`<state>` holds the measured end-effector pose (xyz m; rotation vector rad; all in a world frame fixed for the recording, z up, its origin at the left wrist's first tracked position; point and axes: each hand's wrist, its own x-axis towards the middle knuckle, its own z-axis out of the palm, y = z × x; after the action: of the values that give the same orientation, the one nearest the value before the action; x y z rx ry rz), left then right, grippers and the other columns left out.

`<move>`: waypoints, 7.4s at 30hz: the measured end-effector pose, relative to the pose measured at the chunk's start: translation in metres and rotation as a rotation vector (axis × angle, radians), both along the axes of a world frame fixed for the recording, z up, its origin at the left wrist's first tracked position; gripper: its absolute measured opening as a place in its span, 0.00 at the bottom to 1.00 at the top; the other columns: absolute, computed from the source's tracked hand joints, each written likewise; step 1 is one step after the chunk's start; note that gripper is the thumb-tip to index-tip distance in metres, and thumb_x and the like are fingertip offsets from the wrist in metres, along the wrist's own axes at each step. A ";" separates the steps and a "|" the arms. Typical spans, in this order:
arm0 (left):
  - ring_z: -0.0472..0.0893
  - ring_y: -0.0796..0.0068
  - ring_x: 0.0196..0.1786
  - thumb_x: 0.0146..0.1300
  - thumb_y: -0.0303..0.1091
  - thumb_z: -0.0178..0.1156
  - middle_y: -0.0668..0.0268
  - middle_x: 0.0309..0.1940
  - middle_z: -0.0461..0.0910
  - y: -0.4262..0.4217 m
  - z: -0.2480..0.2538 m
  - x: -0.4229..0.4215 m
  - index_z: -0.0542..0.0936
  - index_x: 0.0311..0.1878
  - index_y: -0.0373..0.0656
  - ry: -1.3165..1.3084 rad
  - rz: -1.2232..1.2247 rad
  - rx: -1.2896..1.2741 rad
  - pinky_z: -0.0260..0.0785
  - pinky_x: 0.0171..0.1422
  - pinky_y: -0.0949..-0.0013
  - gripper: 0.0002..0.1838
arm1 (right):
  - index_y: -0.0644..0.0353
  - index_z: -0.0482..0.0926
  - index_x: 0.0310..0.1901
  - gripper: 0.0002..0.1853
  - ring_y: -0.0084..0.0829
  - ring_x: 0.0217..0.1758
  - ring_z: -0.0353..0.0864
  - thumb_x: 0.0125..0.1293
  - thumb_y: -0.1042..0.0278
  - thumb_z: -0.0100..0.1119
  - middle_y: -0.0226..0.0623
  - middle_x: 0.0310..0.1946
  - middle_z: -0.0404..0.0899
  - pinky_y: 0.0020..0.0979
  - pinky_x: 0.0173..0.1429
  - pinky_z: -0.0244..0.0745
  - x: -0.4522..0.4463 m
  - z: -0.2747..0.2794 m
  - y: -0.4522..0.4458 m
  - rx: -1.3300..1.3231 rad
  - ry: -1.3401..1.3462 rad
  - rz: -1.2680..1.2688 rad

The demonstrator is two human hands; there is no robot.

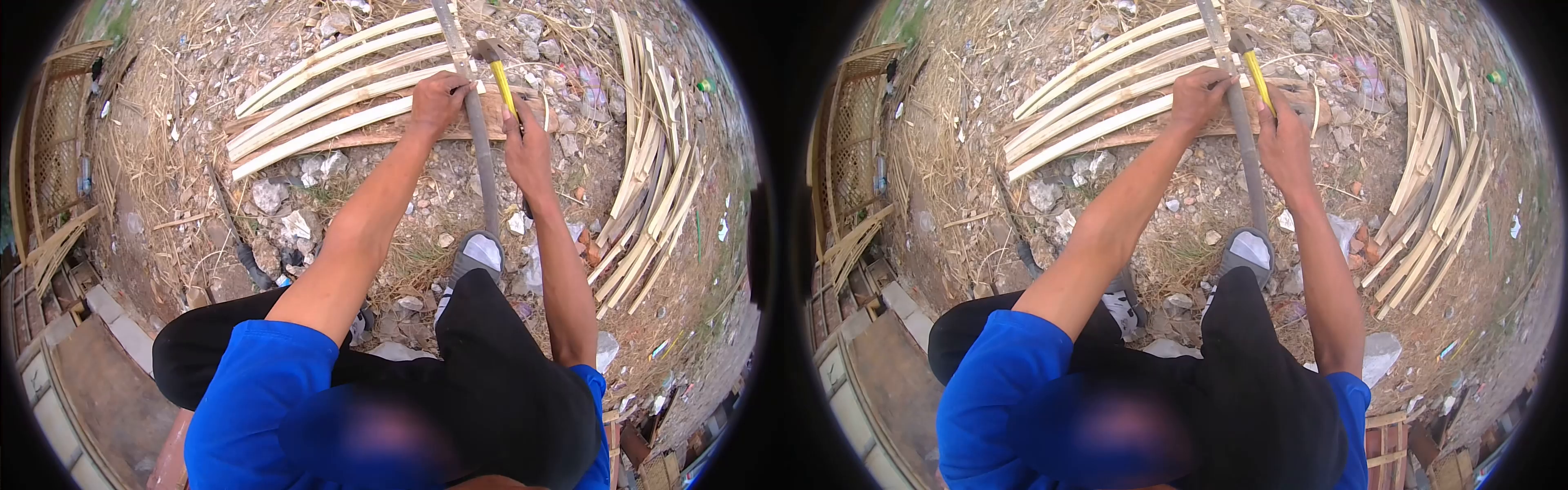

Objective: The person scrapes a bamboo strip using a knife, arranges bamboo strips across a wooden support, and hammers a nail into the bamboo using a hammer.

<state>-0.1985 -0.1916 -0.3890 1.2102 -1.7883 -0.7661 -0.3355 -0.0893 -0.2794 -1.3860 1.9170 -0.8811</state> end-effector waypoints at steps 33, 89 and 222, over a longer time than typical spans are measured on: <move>0.85 0.61 0.32 0.55 0.32 0.69 0.62 0.33 0.86 -0.001 -0.005 0.001 0.88 0.34 0.43 -0.027 -0.026 -0.096 0.78 0.38 0.65 0.06 | 0.66 0.73 0.61 0.18 0.59 0.50 0.80 0.74 0.69 0.50 0.60 0.47 0.80 0.44 0.51 0.75 0.019 -0.001 0.025 -0.132 -0.087 -0.052; 0.84 0.63 0.30 0.56 0.37 0.70 0.63 0.30 0.84 0.001 -0.008 0.000 0.88 0.33 0.45 -0.114 0.018 -0.084 0.75 0.35 0.64 0.07 | 0.66 0.71 0.64 0.20 0.58 0.54 0.79 0.76 0.65 0.47 0.60 0.52 0.79 0.45 0.55 0.74 0.019 -0.046 0.040 -0.158 0.050 -0.013; 0.54 0.55 0.79 0.73 0.62 0.39 0.67 0.77 0.56 -0.011 -0.008 0.076 0.60 0.75 0.73 -0.941 0.010 -0.238 0.37 0.80 0.36 0.28 | 0.58 0.69 0.65 0.19 0.57 0.41 0.83 0.75 0.68 0.50 0.58 0.39 0.81 0.48 0.40 0.76 0.005 -0.030 0.031 -0.342 0.223 0.021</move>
<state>-0.1225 -0.2026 -0.3972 1.5363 -2.5068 0.0936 -0.3303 -0.0580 -0.3095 -1.7645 1.9740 -1.1246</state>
